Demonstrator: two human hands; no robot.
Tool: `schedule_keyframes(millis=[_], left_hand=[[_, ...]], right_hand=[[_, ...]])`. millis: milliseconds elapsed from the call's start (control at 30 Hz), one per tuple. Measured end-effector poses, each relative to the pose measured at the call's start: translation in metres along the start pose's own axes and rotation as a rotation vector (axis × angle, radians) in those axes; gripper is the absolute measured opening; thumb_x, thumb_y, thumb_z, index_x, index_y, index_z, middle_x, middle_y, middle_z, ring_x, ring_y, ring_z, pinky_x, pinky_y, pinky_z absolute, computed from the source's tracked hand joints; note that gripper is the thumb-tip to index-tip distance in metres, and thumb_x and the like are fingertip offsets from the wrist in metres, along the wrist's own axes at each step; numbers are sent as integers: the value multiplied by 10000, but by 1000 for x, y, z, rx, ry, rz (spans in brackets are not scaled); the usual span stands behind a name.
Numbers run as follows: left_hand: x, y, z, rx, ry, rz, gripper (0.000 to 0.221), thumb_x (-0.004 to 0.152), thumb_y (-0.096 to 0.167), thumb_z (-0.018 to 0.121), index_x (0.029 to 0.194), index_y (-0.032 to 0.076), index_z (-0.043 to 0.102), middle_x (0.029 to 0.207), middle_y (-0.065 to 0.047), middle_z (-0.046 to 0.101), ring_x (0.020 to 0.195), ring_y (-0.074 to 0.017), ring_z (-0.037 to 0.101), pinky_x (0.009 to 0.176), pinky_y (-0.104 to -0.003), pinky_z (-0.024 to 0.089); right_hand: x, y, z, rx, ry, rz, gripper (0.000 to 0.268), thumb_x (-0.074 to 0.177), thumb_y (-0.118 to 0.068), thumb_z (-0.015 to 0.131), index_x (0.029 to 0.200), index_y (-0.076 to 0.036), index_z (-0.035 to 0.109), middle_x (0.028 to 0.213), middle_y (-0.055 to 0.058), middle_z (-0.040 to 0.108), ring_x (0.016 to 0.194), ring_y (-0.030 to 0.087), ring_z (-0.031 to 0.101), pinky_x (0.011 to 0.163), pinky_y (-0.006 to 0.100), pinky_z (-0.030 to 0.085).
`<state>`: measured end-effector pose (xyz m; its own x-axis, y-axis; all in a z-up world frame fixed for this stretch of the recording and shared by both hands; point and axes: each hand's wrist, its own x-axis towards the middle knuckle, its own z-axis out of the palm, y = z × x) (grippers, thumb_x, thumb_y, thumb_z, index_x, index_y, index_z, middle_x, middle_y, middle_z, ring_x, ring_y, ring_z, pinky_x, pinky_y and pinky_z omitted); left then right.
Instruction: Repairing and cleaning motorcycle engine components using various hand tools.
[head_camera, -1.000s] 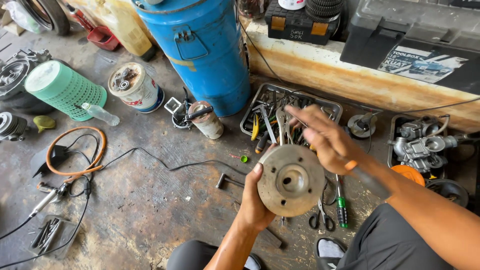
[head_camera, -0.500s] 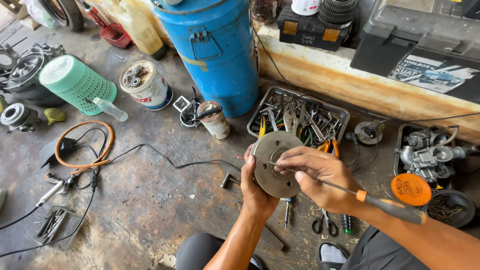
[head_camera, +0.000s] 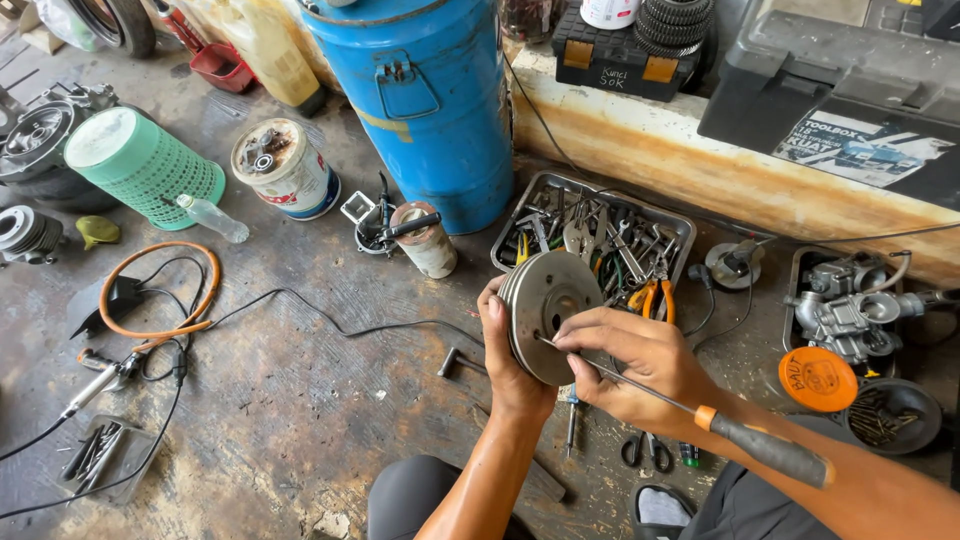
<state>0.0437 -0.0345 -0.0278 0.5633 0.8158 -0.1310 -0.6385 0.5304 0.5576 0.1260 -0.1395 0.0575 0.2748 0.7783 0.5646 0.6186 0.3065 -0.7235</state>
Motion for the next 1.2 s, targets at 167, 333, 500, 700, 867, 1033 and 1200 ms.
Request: schedule_keyframes(millis=[167,333,500,700,867,1033,1200], left_hand=[[2,-10,-5,-124,26,-78,589,979,565,448,1437,197,483,1247,-191,650,1064,-346,651,990,-517,533],[6,-14,-5,-149,11,-96,676,964,602,436,1496,191,504,1318,-206,652,1093,-385,653,1004,-555,527],[2,-4,-1,-118,-25,-125,669,967,620,439,1428,152,568,1222,-153,701,1025,-285,668,970,-467,550],[9,-18,-17,-198,-47,-148,740,945,685,420,1395,126,601,1171,-187,721,937,-277,700,917,-462,576],[-1,5,11,-173,-18,-163,732,957,673,427,1329,88,661,1120,-192,747,909,-267,716,903,-408,572],[-4,3,4,-174,-133,-88,740,971,589,407,1384,-15,520,1195,-164,644,1029,-245,638,878,-357,529],[-2,3,-1,-182,-74,-112,698,978,586,418,1351,10,542,1148,-133,648,986,-207,623,865,-340,508]], right_hand=[[2,-3,3,-47,-21,-12,112,848,-45,702,939,1,748,934,162,749,758,292,779,652,364,639],[7,-4,4,-96,-29,-33,97,861,-60,690,928,-19,746,935,138,748,755,289,773,650,353,630],[5,-3,7,-170,-18,-128,117,830,15,662,920,1,735,933,184,737,775,315,765,684,376,638],[7,-10,17,-193,54,-158,107,854,5,663,946,6,717,1117,199,727,917,324,759,773,386,628],[11,-13,20,-228,53,-230,89,851,57,658,932,42,690,1079,233,735,882,359,748,741,401,625],[8,-12,18,-332,-90,-241,255,708,107,734,893,56,566,1189,291,708,1020,340,702,780,361,612],[9,-10,23,-363,-127,-282,253,716,104,710,920,93,560,1215,330,682,1008,366,680,795,374,593]])
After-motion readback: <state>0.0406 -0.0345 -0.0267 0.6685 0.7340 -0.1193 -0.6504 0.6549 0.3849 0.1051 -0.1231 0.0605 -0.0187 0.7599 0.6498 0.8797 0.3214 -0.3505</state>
